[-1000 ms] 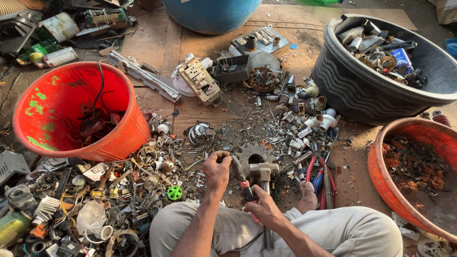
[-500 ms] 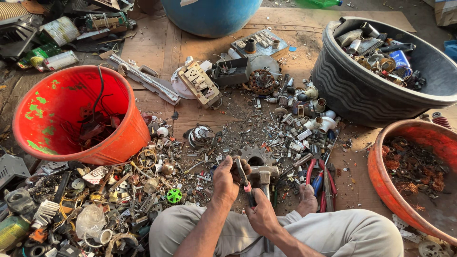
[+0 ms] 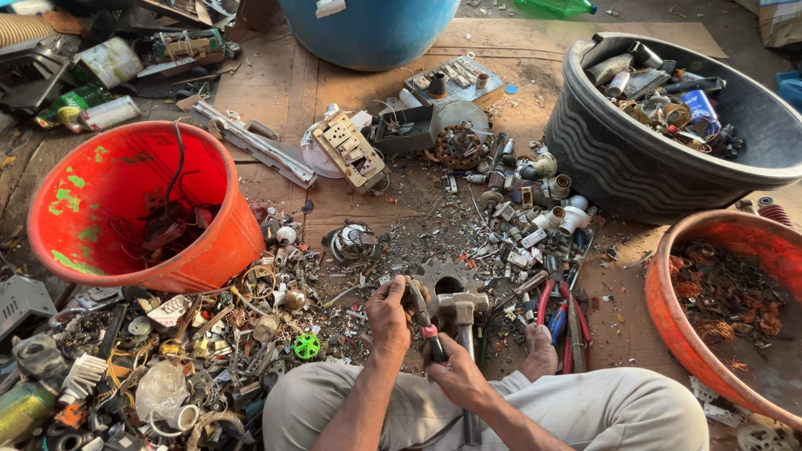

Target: The person sits on the floor and uses a hammer and pliers to dismantle a metal gear-like object. They repeatedly strike the object to break it apart and use pliers to pull off small metal pieces.

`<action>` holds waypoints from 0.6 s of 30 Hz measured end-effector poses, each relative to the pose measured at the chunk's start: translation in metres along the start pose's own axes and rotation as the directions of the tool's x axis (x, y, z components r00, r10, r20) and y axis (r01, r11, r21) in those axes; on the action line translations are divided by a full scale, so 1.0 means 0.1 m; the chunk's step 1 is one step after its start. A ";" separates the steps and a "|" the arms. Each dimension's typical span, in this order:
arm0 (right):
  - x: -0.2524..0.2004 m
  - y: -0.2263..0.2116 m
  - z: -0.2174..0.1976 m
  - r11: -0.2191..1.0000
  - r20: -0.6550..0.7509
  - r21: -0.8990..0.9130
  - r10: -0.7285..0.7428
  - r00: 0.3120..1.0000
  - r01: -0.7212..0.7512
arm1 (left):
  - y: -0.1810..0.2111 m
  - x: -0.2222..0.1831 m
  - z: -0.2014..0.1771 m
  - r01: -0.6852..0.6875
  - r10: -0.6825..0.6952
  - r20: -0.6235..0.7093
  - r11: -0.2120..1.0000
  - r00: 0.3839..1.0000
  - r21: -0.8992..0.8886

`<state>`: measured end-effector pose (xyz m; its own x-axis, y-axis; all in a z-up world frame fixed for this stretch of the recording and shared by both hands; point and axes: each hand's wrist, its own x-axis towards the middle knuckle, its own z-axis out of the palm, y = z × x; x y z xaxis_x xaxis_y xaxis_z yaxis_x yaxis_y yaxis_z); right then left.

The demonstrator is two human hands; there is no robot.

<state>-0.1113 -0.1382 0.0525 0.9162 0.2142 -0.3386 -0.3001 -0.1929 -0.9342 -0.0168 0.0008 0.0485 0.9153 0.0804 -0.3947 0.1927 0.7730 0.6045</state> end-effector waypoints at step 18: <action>-0.08 -0.03 0.03 0.983 -0.102 -0.185 -0.026 0.994 0.007 | -0.02 -0.09 -0.01 0.066 -0.055 0.145 0.995 0.988 -0.078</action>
